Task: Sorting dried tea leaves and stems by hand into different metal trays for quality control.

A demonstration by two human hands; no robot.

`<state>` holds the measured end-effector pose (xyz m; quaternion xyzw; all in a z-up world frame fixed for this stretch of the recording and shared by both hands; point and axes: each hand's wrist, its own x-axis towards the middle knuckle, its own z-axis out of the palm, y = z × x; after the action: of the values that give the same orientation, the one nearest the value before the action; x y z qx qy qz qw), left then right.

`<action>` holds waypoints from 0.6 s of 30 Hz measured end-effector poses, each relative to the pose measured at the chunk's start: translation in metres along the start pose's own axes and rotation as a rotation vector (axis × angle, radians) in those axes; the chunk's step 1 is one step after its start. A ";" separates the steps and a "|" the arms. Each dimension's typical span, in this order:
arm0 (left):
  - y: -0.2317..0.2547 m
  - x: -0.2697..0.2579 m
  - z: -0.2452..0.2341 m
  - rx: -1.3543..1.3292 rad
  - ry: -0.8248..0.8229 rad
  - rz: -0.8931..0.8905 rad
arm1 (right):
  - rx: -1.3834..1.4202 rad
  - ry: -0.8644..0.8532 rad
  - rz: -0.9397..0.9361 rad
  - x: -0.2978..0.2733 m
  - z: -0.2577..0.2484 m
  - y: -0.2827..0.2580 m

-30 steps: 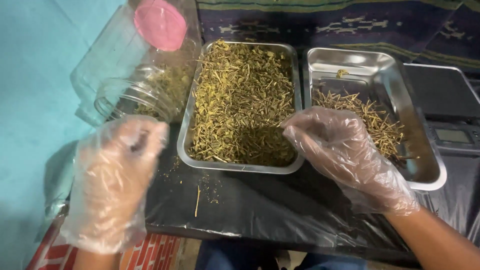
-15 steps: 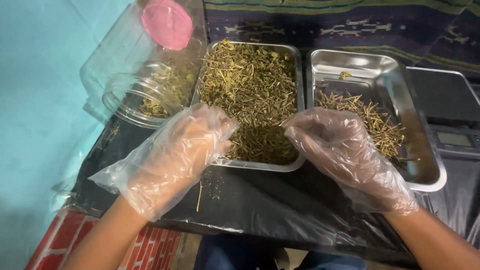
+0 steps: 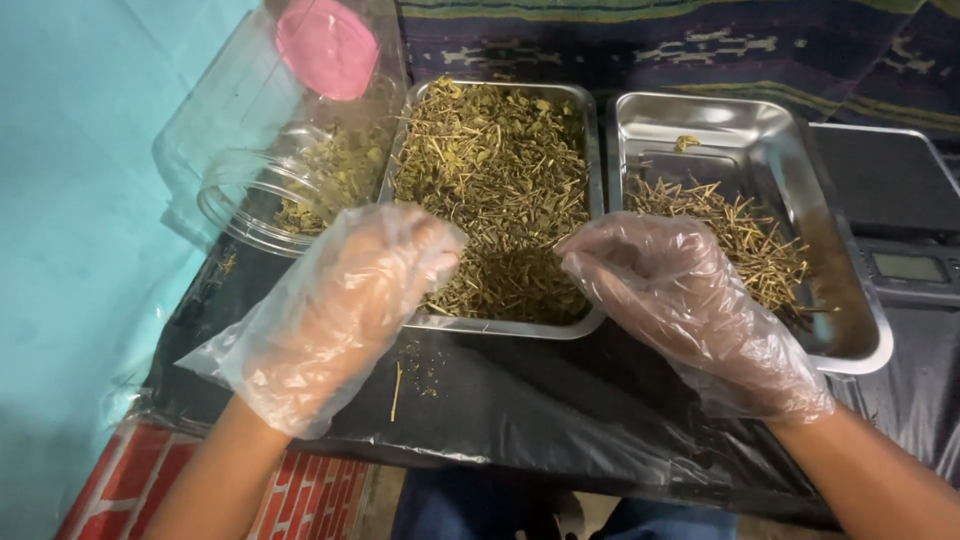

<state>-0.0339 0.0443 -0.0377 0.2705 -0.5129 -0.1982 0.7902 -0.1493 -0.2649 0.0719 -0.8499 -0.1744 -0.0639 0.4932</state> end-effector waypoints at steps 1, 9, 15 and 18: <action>0.002 0.002 -0.011 0.168 -0.158 0.031 | 0.021 -0.009 0.009 0.000 0.000 -0.001; 0.084 0.019 0.107 1.933 0.534 -0.491 | 0.040 -0.003 -0.077 0.001 0.000 0.009; 0.072 -0.020 0.038 1.824 0.956 -0.652 | 0.021 -0.022 -0.072 -0.003 0.000 -0.004; 0.070 -0.018 0.057 1.813 0.937 -0.647 | 0.005 -0.011 -0.120 0.000 0.000 -0.001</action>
<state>-0.0907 0.0960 0.0124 0.9291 -0.0180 0.1802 0.3225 -0.1499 -0.2647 0.0728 -0.8369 -0.2278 -0.0881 0.4898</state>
